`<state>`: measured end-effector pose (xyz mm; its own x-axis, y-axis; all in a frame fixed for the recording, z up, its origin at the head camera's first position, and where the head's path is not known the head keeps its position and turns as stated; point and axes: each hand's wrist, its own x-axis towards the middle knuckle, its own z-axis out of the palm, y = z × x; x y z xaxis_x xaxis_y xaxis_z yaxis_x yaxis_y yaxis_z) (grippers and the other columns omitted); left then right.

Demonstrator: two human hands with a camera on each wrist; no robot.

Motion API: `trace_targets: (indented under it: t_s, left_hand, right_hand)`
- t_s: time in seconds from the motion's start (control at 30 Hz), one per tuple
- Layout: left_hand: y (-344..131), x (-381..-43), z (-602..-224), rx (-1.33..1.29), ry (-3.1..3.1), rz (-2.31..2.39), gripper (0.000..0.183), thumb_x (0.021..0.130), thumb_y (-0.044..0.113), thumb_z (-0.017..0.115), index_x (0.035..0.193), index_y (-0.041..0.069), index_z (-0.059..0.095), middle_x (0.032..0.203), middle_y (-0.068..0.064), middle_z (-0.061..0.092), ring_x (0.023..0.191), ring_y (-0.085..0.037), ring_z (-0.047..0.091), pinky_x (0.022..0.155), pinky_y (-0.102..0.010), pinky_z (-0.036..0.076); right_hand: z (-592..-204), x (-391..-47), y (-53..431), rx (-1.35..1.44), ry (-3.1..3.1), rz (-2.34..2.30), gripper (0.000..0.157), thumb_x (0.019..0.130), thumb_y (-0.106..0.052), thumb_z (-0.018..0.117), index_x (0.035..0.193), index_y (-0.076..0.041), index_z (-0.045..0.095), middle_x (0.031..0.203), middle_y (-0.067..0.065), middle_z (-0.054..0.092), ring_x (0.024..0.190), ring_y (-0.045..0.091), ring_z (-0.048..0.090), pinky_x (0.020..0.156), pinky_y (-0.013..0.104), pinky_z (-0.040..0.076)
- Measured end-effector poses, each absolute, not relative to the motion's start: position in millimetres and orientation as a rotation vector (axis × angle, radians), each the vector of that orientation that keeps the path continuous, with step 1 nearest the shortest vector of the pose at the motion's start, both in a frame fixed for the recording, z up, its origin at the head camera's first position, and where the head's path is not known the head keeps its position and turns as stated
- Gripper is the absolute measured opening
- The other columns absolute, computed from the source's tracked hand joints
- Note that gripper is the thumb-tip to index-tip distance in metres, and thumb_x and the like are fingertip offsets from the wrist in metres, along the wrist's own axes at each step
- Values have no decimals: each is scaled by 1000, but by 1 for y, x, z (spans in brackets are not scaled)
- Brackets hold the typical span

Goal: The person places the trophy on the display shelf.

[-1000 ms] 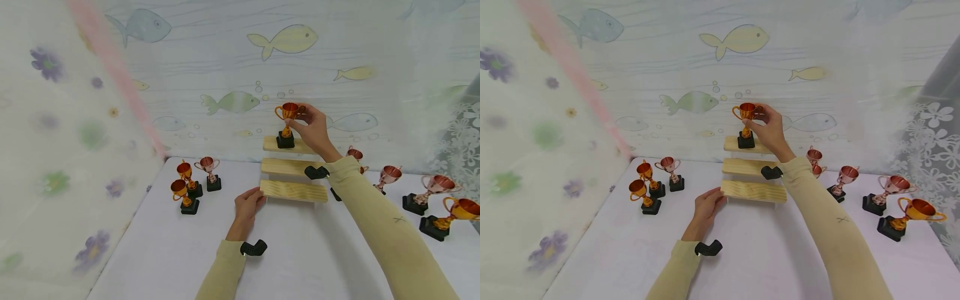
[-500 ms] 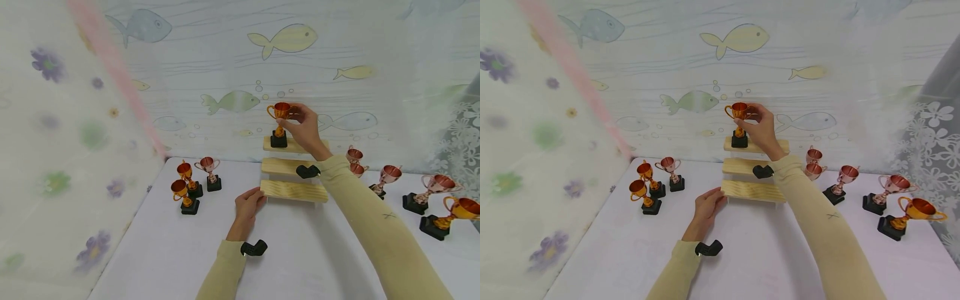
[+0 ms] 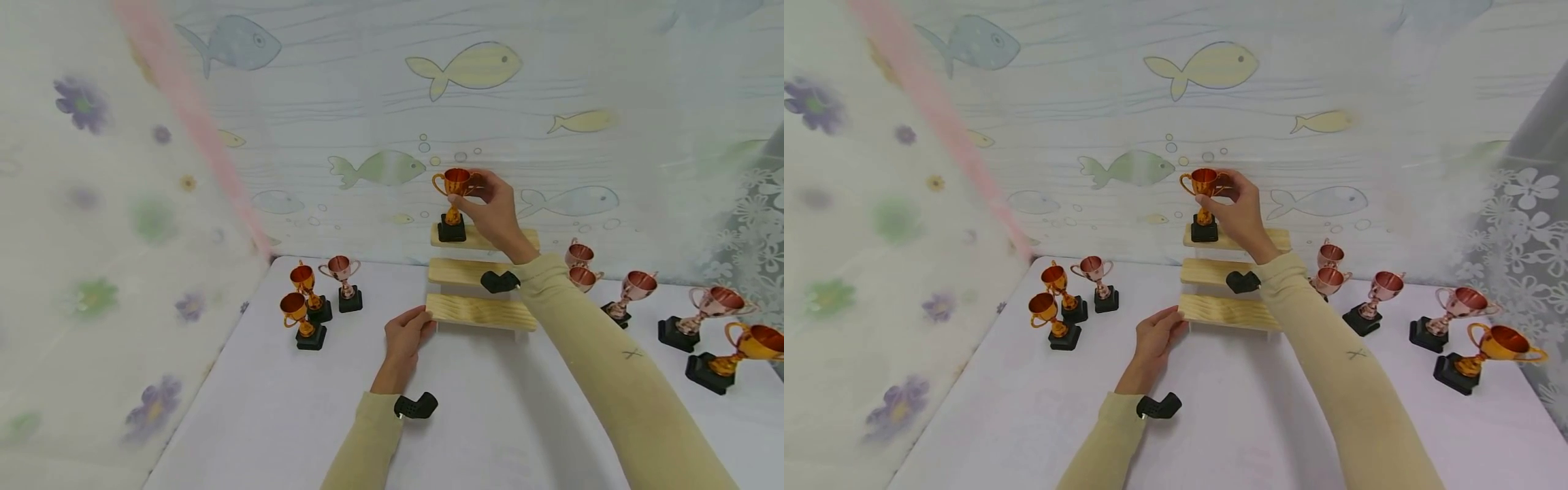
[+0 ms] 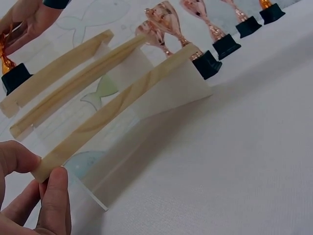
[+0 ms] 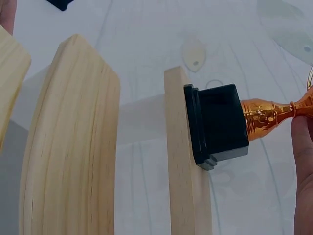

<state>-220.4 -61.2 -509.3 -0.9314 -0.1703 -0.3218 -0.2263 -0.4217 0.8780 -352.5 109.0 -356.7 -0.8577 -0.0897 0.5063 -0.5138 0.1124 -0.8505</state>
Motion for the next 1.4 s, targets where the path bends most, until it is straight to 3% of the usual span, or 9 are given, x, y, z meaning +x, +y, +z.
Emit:
trace_targets:
  t_s: [0.27,0.53,0.73,0.93,1.07,1.23,1.4]
  left_hand:
    - [-61,-220,-509,-582,1675,2546,32,92,-1,69,122,-10,67,111,-18,69,86,-13,70,84,-28,62]
    - [-59,-220,-508,-582,1692,2541,29,91,-1,69,119,-9,69,112,-20,70,87,-15,71,82,-25,62]
    - [-60,-221,-511,-561,1693,2551,30,91,-2,70,119,-10,69,109,-19,71,83,-14,72,81,-27,62]
    - [-61,-221,-513,-581,1665,2559,30,90,-2,70,119,-10,68,105,-16,70,84,-14,71,82,-26,62]
    - [-60,-221,-512,-573,1664,2556,30,90,-2,70,120,-10,68,106,-17,71,85,-14,71,82,-26,62]
    - [-61,-221,-511,-577,1660,2559,30,90,-2,70,120,-10,68,108,-18,71,85,-15,71,81,-25,62]
    - [-61,-221,-512,-590,1657,2565,31,90,-3,70,120,-11,68,109,-19,70,85,-15,71,80,-25,62]
  right_hand:
    - [-357,-352,103,572,-2054,1808,47,90,-4,76,133,3,59,127,19,62,105,14,63,99,31,54]
    - [-357,-350,105,548,-2072,1783,47,90,-6,77,134,-1,60,127,15,63,106,14,63,101,35,54]
    - [-359,-342,116,544,-2143,1790,56,89,-6,78,140,-5,56,133,15,60,116,28,64,99,31,56]
    - [-351,-318,149,516,-2395,1644,74,92,-14,75,155,-6,37,150,18,45,135,37,50,113,50,45]
    - [-335,-292,178,499,-2475,1484,77,95,-18,73,158,-7,30,157,17,38,140,37,43,118,55,37]
    - [-336,-267,213,423,-2369,1381,66,98,-13,66,157,-6,35,152,18,43,137,35,45,120,45,38]
    - [-370,-252,234,273,-2217,1362,60,99,-5,58,155,-4,37,149,18,45,138,26,42,122,32,33]
